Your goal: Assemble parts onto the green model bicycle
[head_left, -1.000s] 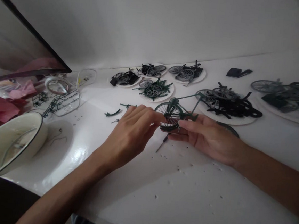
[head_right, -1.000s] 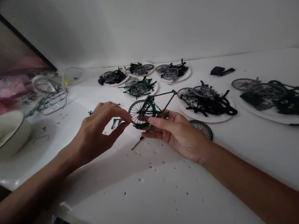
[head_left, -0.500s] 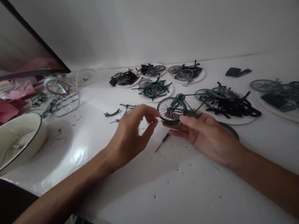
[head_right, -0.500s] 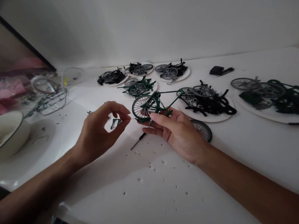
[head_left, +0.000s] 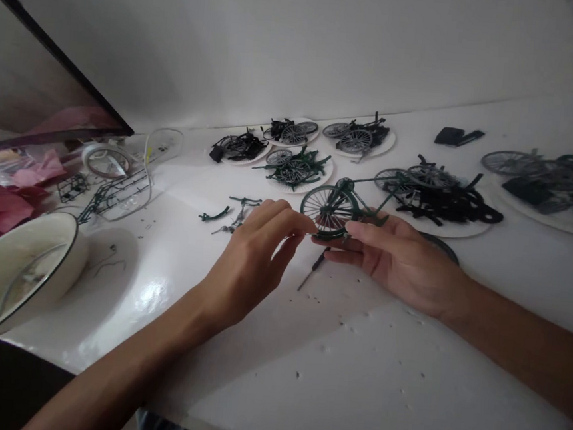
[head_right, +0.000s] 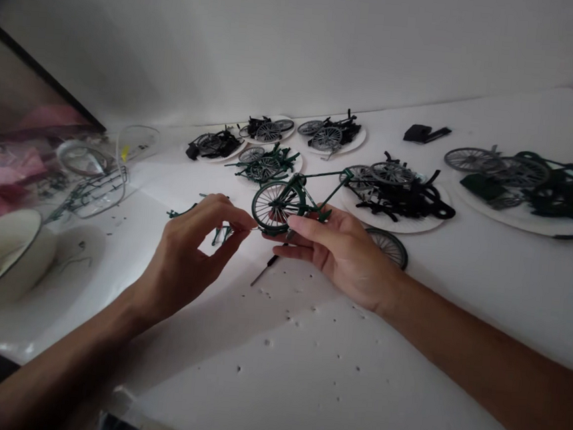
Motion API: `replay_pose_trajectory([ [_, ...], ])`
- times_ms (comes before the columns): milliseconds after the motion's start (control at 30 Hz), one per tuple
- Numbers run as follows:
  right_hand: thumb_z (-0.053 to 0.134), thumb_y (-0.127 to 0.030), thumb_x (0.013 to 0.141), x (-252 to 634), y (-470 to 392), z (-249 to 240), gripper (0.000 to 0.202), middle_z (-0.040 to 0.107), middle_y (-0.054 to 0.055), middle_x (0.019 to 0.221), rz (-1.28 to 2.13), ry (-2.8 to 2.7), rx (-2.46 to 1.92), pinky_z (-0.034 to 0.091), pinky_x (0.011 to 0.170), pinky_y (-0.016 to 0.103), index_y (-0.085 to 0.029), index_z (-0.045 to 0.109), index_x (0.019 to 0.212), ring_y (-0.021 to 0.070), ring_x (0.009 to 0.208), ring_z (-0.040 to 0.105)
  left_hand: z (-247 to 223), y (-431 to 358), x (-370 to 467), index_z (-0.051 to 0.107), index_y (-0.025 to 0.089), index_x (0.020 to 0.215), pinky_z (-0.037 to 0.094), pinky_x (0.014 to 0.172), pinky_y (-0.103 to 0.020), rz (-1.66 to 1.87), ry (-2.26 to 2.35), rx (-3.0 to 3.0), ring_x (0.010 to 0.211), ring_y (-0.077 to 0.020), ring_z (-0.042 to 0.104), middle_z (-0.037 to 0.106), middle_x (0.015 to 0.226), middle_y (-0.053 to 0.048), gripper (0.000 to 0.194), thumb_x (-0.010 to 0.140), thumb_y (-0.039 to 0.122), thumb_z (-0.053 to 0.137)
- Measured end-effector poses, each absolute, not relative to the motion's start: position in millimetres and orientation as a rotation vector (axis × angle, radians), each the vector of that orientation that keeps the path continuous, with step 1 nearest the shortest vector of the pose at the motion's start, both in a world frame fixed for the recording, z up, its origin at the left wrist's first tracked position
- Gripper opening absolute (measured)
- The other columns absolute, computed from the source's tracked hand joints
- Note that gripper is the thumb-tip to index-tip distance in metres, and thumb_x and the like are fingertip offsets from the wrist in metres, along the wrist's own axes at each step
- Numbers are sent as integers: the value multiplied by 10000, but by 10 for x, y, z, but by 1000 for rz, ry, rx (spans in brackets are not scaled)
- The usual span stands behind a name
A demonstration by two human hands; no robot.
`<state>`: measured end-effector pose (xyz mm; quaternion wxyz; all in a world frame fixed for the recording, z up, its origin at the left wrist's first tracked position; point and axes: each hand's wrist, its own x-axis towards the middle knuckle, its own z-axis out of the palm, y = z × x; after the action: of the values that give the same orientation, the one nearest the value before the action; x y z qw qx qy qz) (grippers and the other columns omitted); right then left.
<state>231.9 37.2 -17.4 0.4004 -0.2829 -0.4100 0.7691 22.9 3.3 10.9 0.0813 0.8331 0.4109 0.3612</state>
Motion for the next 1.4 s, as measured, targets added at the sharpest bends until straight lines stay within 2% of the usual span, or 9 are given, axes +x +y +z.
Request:
replay_pose_trajectory([
  [433, 691, -272, 880, 2322, 362, -167, 147, 726, 80, 1141, 1948, -1009, -749, 584, 912, 343, -186, 727, 994, 233, 1064, 680, 128, 15, 207, 610, 162, 1018, 458, 695, -309, 984, 1213, 2694, 785, -138, 536, 610, 859, -38, 158, 947, 60, 512],
  [733, 711, -260, 862, 2324, 349, -147, 125, 735, 66, 1086, 1930, -1024, -749, 592, 886, 360, -185, 716, 963, 211, 979, 697, 115, 19, 211, 622, 165, 1027, 463, 699, -292, 1020, 1258, 2581, 782, -129, 568, 644, 860, -20, 176, 929, 48, 534],
  [1067, 670, -240, 901, 2317, 368, -207, 133, 710, 77, 1051, 1947, -1124, -649, 606, 820, 375, -162, 703, 1004, 195, 929, 669, 165, 55, 134, 596, 156, 1035, 372, 728, -329, 725, 1065, 3018, 840, -169, 528, 653, 928, -43, 105, 979, 127, 511],
  [1267, 703, -239, 879, 2313, 343, -226, 126, 675, 37, 1008, 1943, -1136, -679, 621, 764, 352, -188, 682, 993, 173, 877, 664, 272, -5, 166, 607, 149, 1060, 400, 799, -351, 555, 955, 3110, 889, -185, 579, 675, 954, -61, 180, 1003, 109, 441],
  [1400, 717, -237, 869, 2311, 330, -208, 113, 655, 11, 975, 1943, -1138, -719, 622, 755, 333, -204, 680, 970, 149, 834, 661, 298, -41, 187, 616, 126, 1059, 419, 799, -365, 530, 894, 3217, 904, -210, 607, 700, 981, -83, 138, 986, 133, 499],
])
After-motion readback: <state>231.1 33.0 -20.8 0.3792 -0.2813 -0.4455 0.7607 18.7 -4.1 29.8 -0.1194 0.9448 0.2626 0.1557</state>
